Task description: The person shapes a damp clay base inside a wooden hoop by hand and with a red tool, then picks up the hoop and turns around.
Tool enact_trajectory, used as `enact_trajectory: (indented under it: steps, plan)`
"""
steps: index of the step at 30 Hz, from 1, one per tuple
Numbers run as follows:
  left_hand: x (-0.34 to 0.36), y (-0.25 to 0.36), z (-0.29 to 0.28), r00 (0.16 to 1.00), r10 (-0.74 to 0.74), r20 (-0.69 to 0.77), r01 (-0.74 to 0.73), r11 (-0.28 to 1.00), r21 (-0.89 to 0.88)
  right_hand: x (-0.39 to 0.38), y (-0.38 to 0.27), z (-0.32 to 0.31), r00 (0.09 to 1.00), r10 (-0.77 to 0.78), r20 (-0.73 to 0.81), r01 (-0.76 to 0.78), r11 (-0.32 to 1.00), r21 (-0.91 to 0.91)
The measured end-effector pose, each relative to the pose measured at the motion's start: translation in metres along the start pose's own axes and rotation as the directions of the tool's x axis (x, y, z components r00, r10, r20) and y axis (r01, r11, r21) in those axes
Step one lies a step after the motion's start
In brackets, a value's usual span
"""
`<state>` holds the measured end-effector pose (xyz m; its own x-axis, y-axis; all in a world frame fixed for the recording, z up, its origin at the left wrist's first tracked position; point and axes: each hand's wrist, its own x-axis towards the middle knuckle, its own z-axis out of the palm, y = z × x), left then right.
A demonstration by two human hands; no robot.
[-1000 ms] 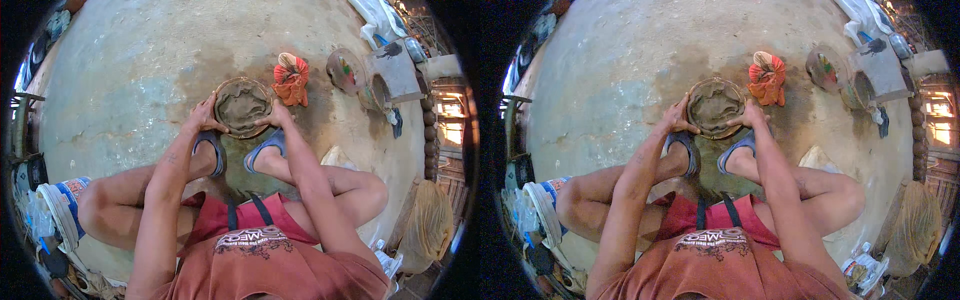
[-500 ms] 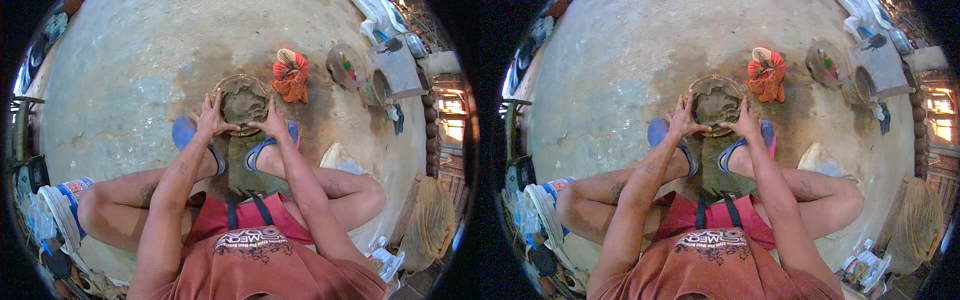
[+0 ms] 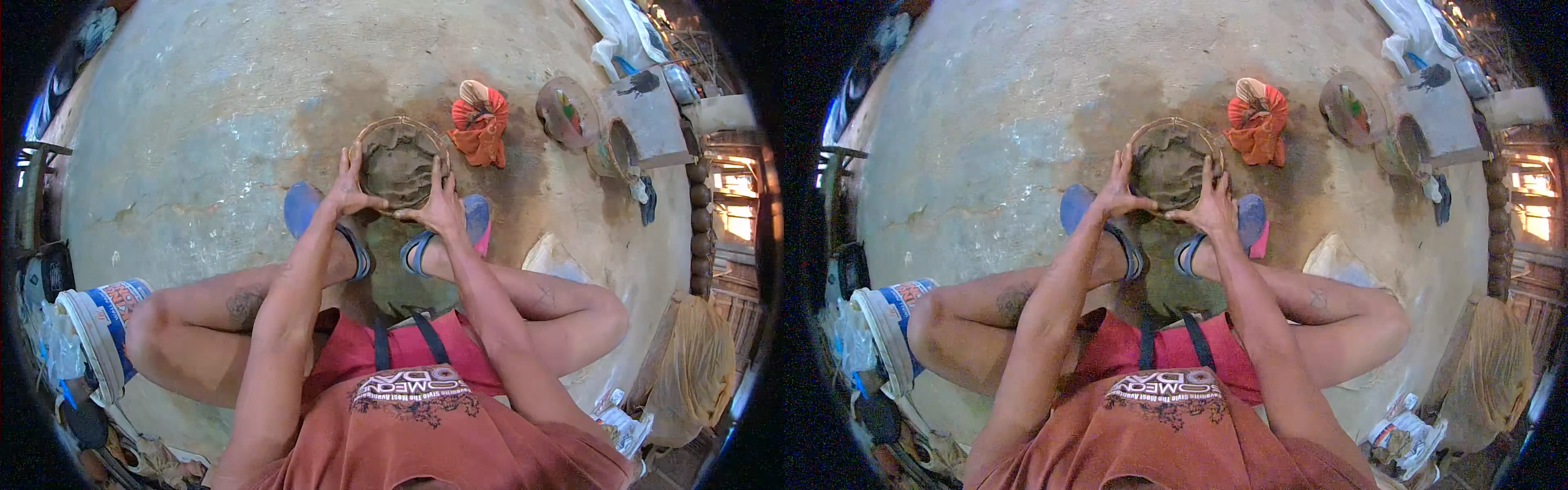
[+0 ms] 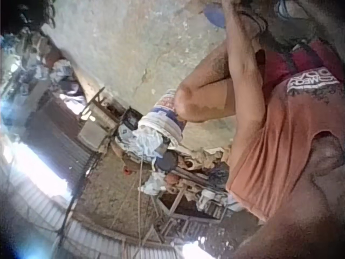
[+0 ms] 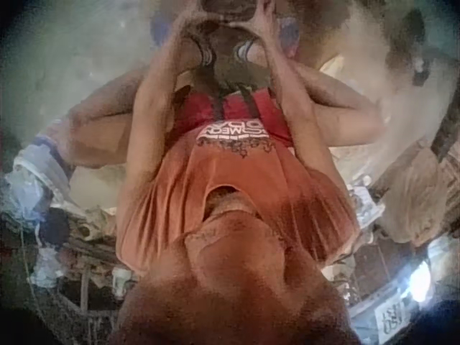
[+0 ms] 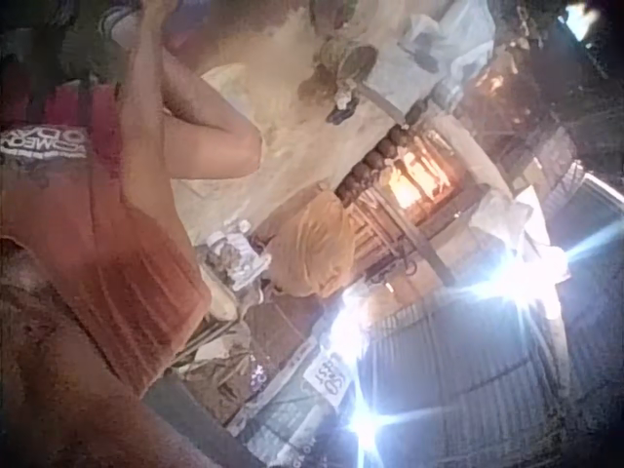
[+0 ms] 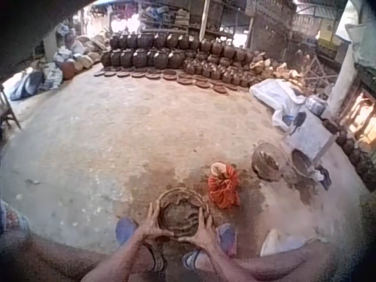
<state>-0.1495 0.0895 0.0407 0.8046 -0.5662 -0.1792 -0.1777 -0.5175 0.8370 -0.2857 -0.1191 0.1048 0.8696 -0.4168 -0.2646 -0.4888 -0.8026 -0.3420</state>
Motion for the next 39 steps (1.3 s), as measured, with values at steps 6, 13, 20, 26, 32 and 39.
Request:
enact_trajectory:
  steps: [6,13,20,26,32,39]
  plan:
    - [-0.02,0.031,0.016,0.999,0.001,-0.051,0.006,0.99,0.139,0.001,-0.002,0.0,0.991,0.109,-0.083,-0.105,0.993,0.049]
    - [-0.02,0.049,0.027,0.957,-0.191,-0.219,0.215,0.972,0.09,0.019,-0.001,0.006,0.977,0.21,-0.017,-0.209,0.976,0.056]
    - [-0.013,0.047,0.023,0.954,-0.147,-0.262,0.189,0.972,0.142,0.023,0.027,0.008,0.999,0.028,-0.046,-0.018,0.982,0.19]
    - [-0.017,0.046,0.026,0.953,-0.165,-0.252,0.206,0.968,0.144,0.028,0.023,0.004,0.991,0.135,0.027,-0.137,0.986,0.097]
    - [-0.013,0.051,0.026,0.963,-0.144,-0.227,0.171,0.98,0.102,0.047,0.049,0.011,0.994,0.101,-0.049,-0.084,0.959,0.271]
    - [-0.016,0.049,0.024,0.962,-0.124,-0.244,0.153,0.983,0.101,0.058,0.04,0.014,0.966,0.259,-0.016,-0.252,0.953,0.167]
